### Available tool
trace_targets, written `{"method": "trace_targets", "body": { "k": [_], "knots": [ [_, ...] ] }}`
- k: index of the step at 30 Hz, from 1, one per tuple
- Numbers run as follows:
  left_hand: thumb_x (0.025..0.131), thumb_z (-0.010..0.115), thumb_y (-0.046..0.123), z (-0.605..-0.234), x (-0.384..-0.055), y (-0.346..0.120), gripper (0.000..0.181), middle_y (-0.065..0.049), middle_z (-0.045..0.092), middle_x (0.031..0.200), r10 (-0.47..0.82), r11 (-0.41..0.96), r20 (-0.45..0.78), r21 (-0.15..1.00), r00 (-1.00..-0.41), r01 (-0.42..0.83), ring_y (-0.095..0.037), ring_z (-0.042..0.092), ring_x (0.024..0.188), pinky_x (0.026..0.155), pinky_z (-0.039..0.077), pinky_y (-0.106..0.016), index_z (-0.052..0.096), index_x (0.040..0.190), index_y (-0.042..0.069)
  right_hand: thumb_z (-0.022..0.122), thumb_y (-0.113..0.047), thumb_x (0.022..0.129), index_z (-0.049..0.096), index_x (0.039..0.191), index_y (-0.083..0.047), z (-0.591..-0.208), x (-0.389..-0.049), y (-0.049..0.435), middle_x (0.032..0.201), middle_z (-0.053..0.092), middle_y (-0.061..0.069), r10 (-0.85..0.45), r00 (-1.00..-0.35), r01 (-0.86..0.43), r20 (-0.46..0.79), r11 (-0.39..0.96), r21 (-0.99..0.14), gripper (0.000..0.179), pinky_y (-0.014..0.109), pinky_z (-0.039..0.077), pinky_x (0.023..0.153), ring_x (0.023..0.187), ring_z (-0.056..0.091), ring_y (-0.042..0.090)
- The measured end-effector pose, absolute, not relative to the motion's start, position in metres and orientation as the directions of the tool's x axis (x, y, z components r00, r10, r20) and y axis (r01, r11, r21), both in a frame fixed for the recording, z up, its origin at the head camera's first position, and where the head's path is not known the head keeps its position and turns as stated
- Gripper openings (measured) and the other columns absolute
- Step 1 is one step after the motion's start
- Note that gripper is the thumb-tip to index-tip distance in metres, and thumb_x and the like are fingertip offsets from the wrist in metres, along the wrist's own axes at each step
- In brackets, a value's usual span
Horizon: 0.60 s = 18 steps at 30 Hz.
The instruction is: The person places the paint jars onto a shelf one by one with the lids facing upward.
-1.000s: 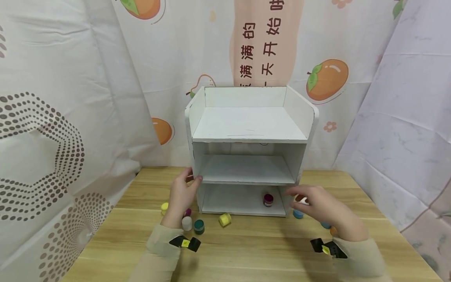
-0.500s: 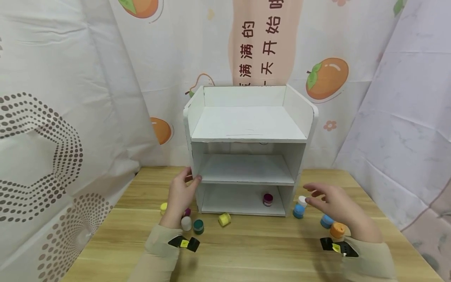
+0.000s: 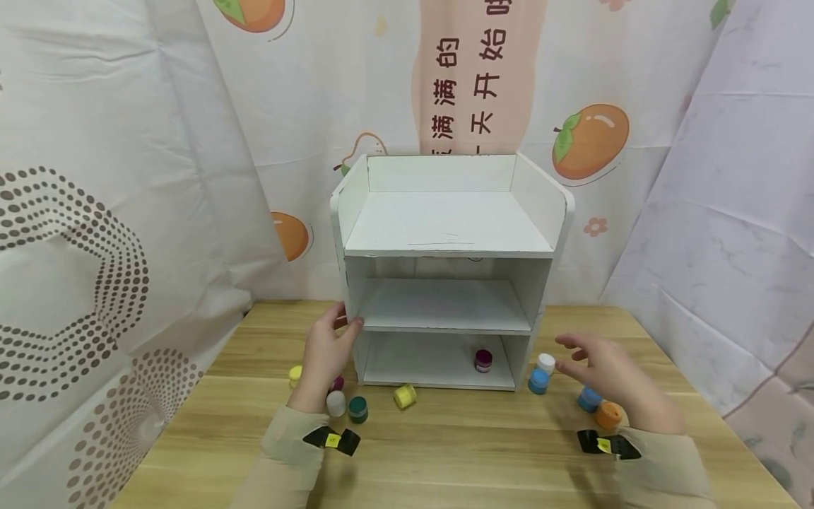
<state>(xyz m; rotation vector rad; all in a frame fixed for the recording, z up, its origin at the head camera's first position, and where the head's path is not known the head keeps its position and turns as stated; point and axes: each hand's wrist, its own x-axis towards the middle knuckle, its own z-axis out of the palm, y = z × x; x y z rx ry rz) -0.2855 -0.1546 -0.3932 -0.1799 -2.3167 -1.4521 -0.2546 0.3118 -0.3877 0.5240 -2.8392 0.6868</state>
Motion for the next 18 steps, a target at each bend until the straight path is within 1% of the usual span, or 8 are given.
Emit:
{"method": "trace_targets", "body": {
  "k": [3,11,18],
  "knots": [
    [0.100,0.068,0.023,-0.394,-0.285,-0.155,0.040,-0.016,0.063,0.133,-0.098,0.453,0.406,0.831,-0.909,0.322,-0.033,0.063,0.119,0.089,0.058,-0.047,0.062,0.135,0.005,0.076,-0.018,0.092,0.063,0.130,0.003,-0.396,-0.259,0.311,0.125,0.066,0.023,-0.291,-0.934,-0.355,0.208,0.832,-0.427,0.045,0.052,0.058,0.076,0.099,0.068,0.037],
    [0.099,0.068,0.022,-0.394,-0.286,-0.154,0.039,-0.015,0.064,0.132,-0.099,0.449,0.409,0.832,-0.907,0.326,-0.033,0.063,0.119,0.090,0.057,-0.046,0.062,0.134,0.005,0.078,-0.011,0.087,0.067,0.123,0.005,-0.416,-0.274,0.305,0.117,0.068,0.024,-0.364,-0.910,-0.414,0.197,0.810,-0.416,0.041,0.048,0.059,0.073,0.090,0.070,0.035],
    [0.099,0.069,0.023,-0.394,-0.286,-0.155,0.040,-0.015,0.063,0.132,-0.100,0.458,0.401,0.831,-0.910,0.316,-0.032,0.063,0.119,0.090,0.057,-0.046,0.062,0.135,0.006,0.077,-0.006,0.087,0.069,0.120,0.004,-0.432,-0.279,0.299,0.115,0.069,0.024,-0.390,-0.910,-0.411,0.138,0.813,-0.413,0.036,0.048,0.059,0.074,0.090,0.069,0.035]
  ]
}}
